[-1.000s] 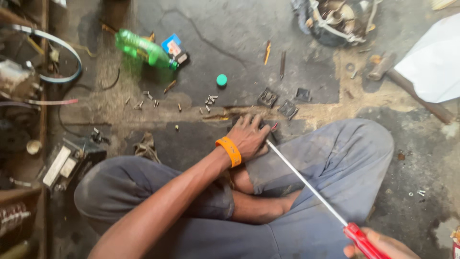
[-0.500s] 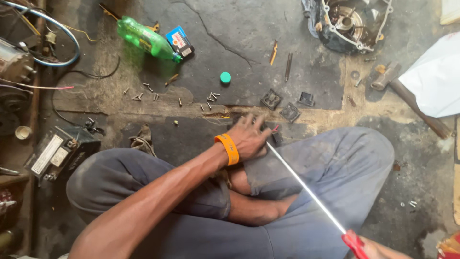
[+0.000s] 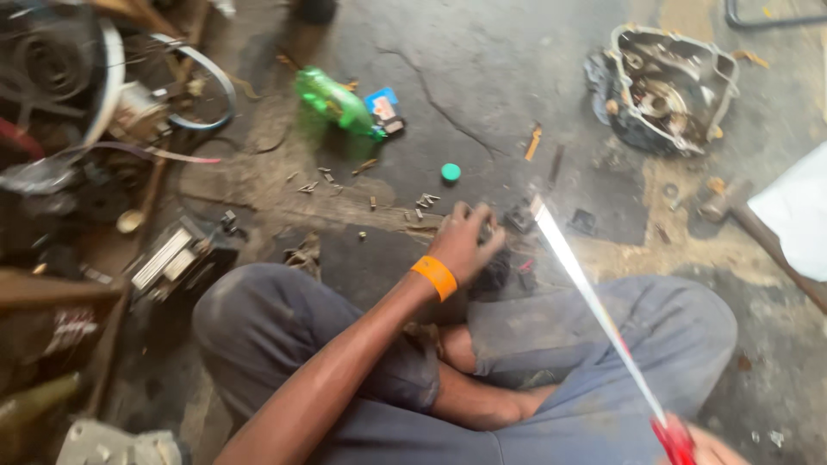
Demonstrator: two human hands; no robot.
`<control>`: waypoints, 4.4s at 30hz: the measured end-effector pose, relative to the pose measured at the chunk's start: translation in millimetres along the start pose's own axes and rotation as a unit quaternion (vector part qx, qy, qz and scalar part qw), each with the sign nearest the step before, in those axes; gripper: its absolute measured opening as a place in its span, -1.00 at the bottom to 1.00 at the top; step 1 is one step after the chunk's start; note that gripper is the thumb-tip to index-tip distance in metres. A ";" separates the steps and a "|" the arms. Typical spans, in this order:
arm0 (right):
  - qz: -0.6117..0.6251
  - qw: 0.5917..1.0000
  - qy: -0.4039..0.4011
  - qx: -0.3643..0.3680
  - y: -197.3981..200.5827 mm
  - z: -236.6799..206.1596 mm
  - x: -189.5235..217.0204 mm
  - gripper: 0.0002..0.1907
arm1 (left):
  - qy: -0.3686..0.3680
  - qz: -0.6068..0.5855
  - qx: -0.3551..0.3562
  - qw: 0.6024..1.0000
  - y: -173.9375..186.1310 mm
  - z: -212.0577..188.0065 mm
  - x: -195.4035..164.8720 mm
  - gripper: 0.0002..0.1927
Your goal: The person sits cross-legged on the workshop floor and uses a red-handled screwdriver to unscrew fasteners from a small metal engine component. They hold the part, remove screws, set small brackets and screws aside on the floor, and continue unscrewing other fasteners on the part.
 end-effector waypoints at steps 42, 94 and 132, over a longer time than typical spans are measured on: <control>-0.335 0.901 0.194 0.195 -329.9 124.4 207.5 -0.60 | 0.191 0.090 0.093 0.973 29.2 -19.7 41.1 -0.39; -0.309 0.899 0.216 0.221 -335.0 96.1 232.9 -0.64 | 0.100 0.073 0.007 0.992 67.1 -14.5 51.0 -0.87; -0.335 0.877 0.272 0.212 -338.0 96.7 225.1 -0.59 | 0.108 0.098 0.005 0.989 65.2 -17.0 31.4 -0.87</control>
Point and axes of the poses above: each hand's wrist, its own z-axis towards the middle knuckle, its own y-axis out of the back of the hand, x = y × z, the point moved 10 cm from there along z, towards the middle knuckle, and after that the axes turned 11 degrees about z, right-handed, at the moved point
